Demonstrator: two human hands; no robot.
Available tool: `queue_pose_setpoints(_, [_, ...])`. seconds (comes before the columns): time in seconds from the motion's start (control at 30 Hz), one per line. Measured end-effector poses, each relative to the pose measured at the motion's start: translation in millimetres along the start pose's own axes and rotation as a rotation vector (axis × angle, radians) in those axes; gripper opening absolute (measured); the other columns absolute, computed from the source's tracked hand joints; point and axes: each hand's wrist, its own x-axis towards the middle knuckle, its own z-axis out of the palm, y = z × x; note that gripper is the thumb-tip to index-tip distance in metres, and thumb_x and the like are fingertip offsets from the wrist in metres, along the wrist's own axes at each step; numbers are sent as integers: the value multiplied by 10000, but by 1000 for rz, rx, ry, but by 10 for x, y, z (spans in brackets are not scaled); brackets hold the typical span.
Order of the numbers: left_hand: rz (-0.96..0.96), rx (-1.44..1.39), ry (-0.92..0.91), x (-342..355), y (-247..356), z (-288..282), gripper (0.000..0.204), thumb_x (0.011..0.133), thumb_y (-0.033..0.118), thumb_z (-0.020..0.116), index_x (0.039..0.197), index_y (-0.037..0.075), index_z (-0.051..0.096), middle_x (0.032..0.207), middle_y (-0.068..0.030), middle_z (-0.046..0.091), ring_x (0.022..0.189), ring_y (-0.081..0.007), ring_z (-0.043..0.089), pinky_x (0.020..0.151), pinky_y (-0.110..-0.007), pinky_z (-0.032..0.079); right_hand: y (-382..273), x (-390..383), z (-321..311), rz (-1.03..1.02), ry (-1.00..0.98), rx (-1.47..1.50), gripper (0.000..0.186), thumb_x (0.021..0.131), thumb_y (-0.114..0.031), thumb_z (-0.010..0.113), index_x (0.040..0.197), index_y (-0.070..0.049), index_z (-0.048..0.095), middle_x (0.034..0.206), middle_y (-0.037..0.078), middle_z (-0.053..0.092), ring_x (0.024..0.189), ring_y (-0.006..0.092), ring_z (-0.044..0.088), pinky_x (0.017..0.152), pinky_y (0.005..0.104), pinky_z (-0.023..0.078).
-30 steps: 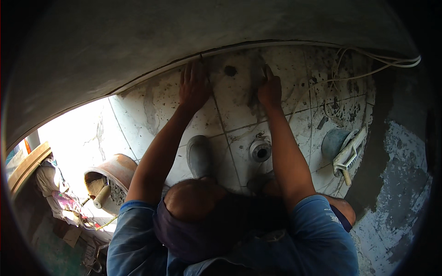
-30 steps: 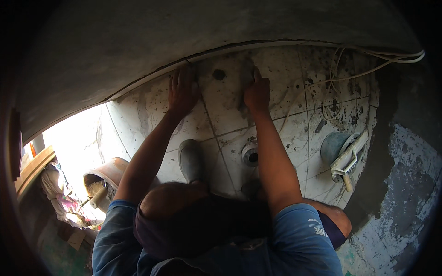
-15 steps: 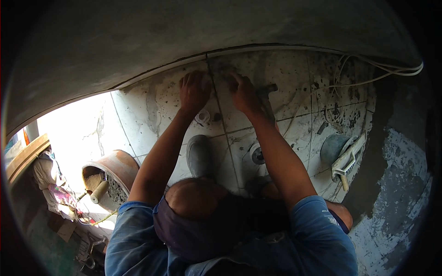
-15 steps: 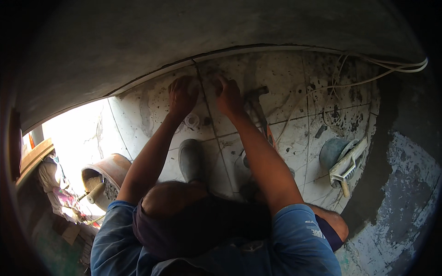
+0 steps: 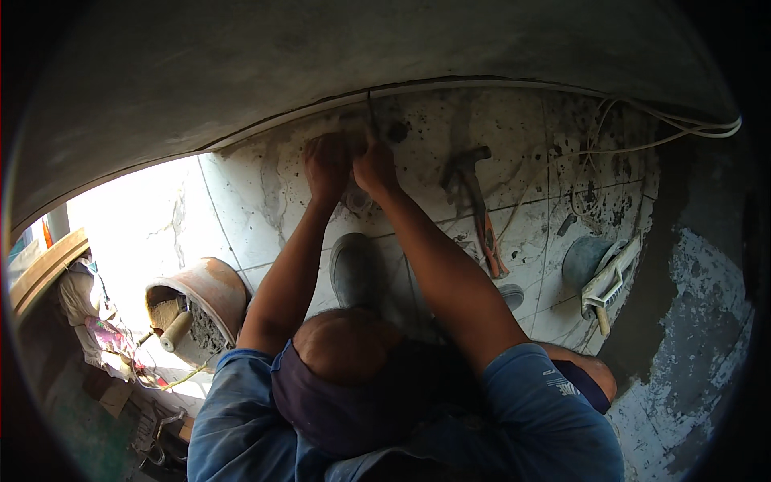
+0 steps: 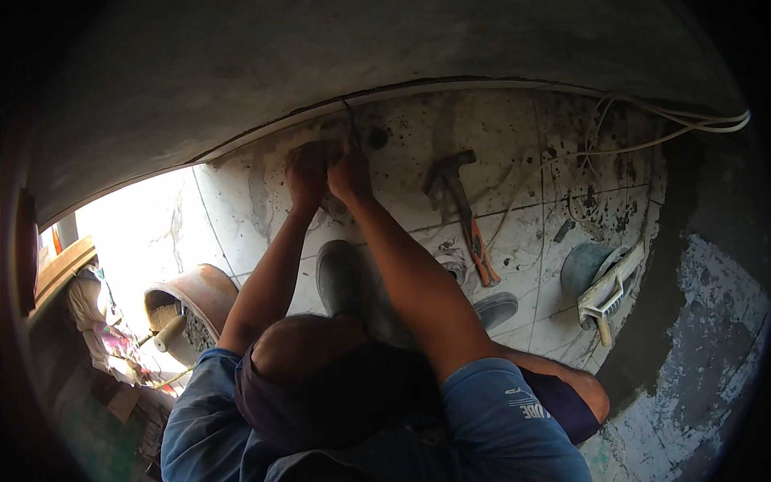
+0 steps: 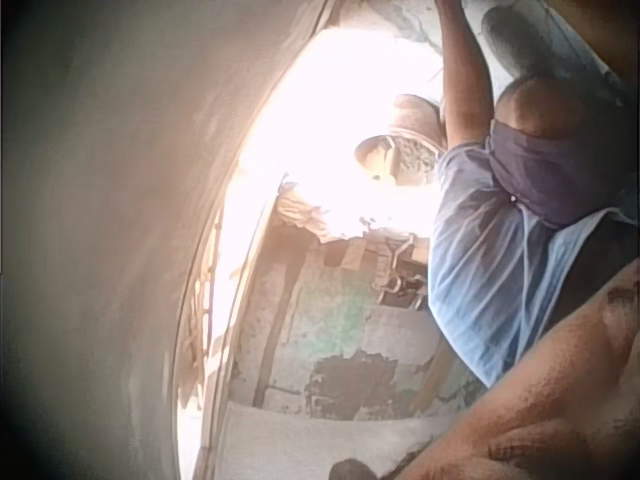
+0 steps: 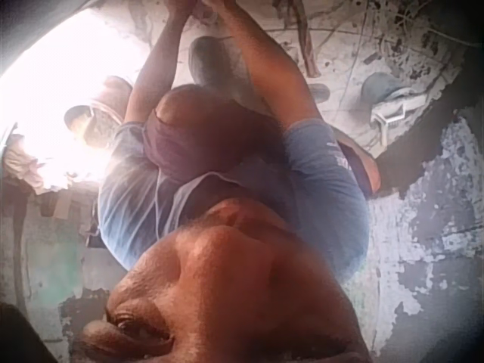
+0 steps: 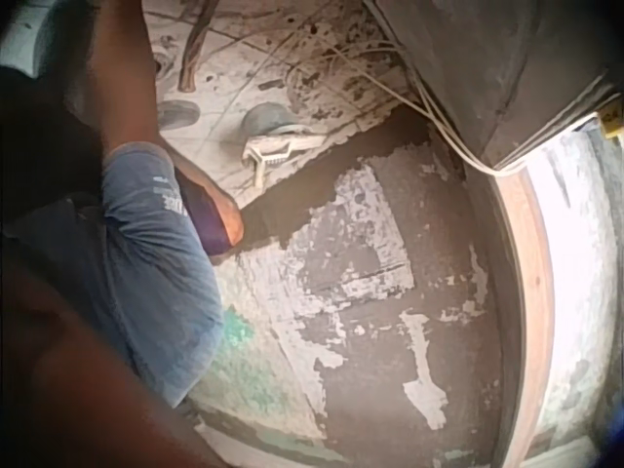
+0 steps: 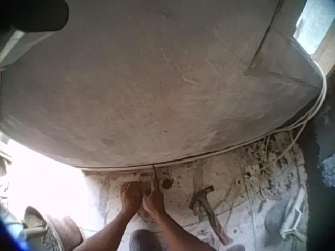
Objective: Replacing or repairing a small section of a wall near a floor drain using mortar and a hammer.
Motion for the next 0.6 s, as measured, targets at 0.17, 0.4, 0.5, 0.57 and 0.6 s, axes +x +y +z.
queue_pose_setpoints(0.17, [-222,33,26,13,-140,-158,187,769,61,580,947,55,635,967,-128,635,936,-350,563,858,-439,424,100,-4,-222,-66,67,70,452,933,-138,485,1332,20,341,907,142,598,589,179,599,530,334,481])
queue_pose_setpoints(0.4, [-155,-18,31,139,-8,-32,209,768,62,584,969,59,639,980,-135,636,942,-340,567,864,-430,428,-45,158,-195,87,69,150,400,908,-153,537,1217,39,371,866,151,608,621,208,638,547,345,504])
queue_pose_setpoints(0.5, [-208,-53,32,173,8,-69,210,776,59,580,975,54,647,969,-141,642,951,-337,571,868,-422,431,-187,18,-251,14,-227,-85,383,897,-163,546,1181,27,374,862,191,620,657,268,656,573,389,513])
queue_pose_setpoints(0.57, [-270,-64,36,165,30,-106,200,790,66,578,970,46,662,936,-148,651,922,-334,594,835,-415,454,-212,-72,-389,-85,-153,-305,470,883,-154,535,1248,57,329,948,253,608,806,342,644,689,429,517])
queue_pose_setpoints(0.6, [-259,-67,49,152,53,-118,200,790,66,578,970,46,662,936,-148,651,922,-334,594,835,-415,454,-211,-100,-469,-122,-87,-464,563,873,-142,522,1328,90,283,1036,301,590,942,396,626,796,455,517])
